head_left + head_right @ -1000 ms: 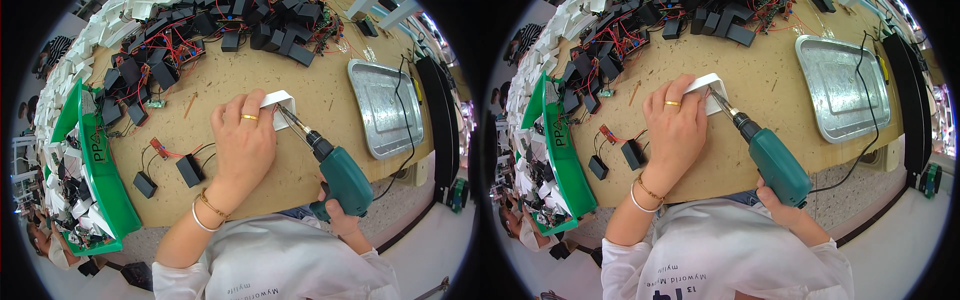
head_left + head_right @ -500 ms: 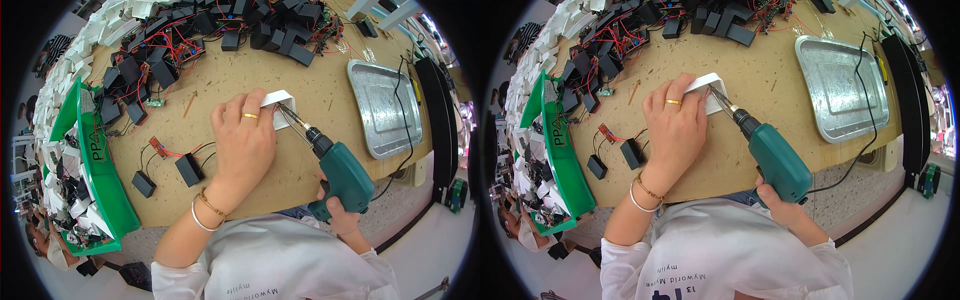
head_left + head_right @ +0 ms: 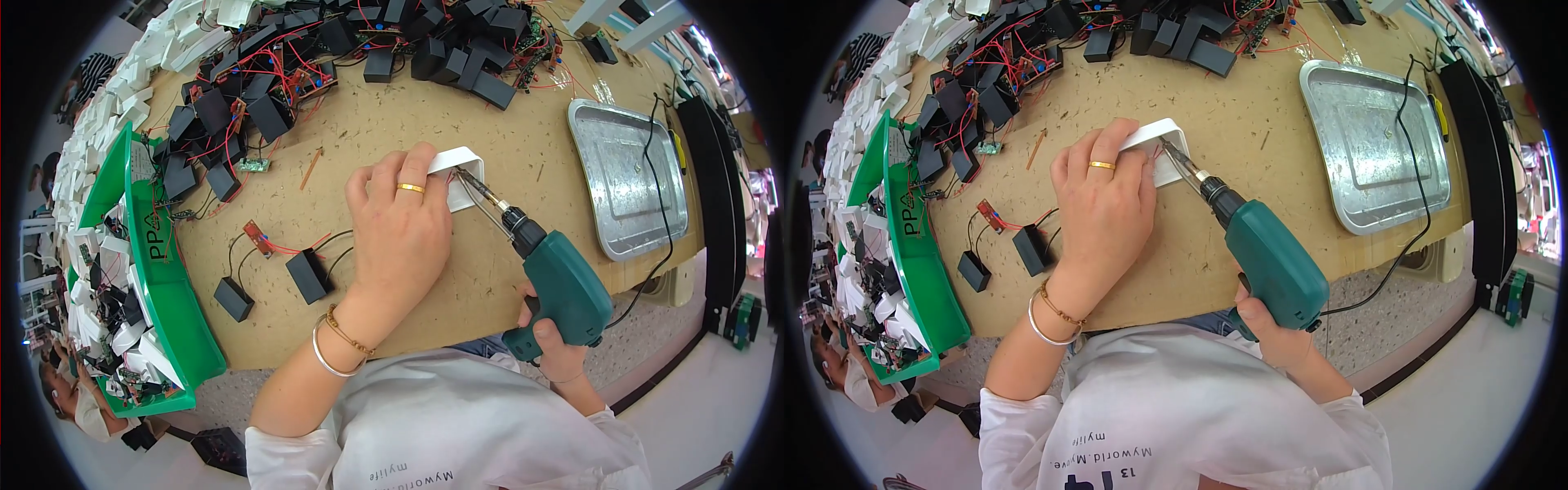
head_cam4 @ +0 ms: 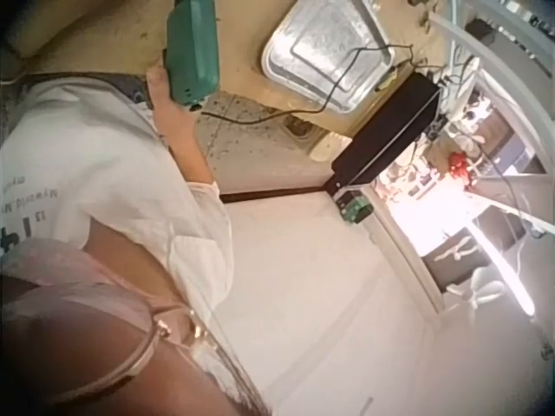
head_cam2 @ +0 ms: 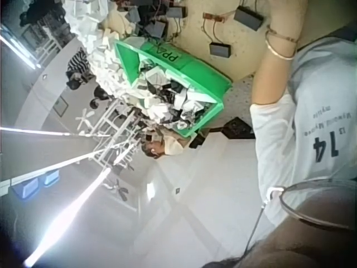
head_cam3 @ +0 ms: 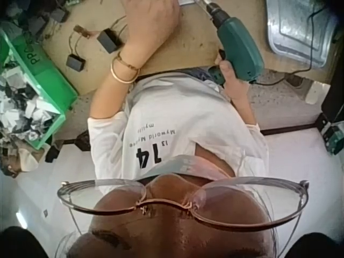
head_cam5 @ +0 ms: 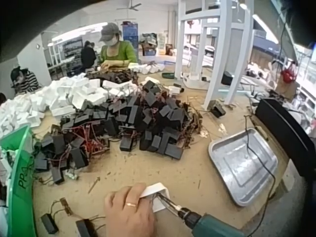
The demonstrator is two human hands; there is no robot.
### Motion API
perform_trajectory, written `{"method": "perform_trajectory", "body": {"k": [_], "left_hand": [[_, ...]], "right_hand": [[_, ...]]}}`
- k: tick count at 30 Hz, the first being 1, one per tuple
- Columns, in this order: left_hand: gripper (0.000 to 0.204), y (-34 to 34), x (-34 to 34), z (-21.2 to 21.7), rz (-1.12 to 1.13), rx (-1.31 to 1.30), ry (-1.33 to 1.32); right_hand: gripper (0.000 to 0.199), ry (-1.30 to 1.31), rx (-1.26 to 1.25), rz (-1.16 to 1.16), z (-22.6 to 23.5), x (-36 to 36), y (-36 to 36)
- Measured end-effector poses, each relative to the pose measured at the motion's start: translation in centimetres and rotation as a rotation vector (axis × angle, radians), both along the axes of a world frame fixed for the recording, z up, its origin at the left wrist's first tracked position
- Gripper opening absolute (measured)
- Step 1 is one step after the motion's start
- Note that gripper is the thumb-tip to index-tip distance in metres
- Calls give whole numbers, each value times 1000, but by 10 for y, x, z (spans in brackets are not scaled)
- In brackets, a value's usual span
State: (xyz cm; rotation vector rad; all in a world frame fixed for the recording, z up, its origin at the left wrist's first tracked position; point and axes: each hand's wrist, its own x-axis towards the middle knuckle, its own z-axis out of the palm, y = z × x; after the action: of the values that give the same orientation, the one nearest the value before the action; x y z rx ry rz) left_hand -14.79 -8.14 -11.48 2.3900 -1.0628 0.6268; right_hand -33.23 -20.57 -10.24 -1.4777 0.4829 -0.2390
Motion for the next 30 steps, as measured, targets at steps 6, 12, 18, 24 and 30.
{"method": "perform_trajectory", "body": {"k": [6,12,18,24,30], "left_hand": [[7,0,0,-1,-1,-19,15],[10,0,0,-1,-11,-23,4],[7,1,0,-1,-5,-29,18],[10,1,0,1,-17,-21,12],[16,5,-1,12,-45,-24,54]], "right_hand": [[56,33,-23,30,-3,-5,-4],[65,-2,3,2,-2,-2,-2],[71,-33,35,0,-6,-10,-6],[69,-113,63,13,-14,-16,-10],[62,-245,147,-33,-15,-12,-12]]}}
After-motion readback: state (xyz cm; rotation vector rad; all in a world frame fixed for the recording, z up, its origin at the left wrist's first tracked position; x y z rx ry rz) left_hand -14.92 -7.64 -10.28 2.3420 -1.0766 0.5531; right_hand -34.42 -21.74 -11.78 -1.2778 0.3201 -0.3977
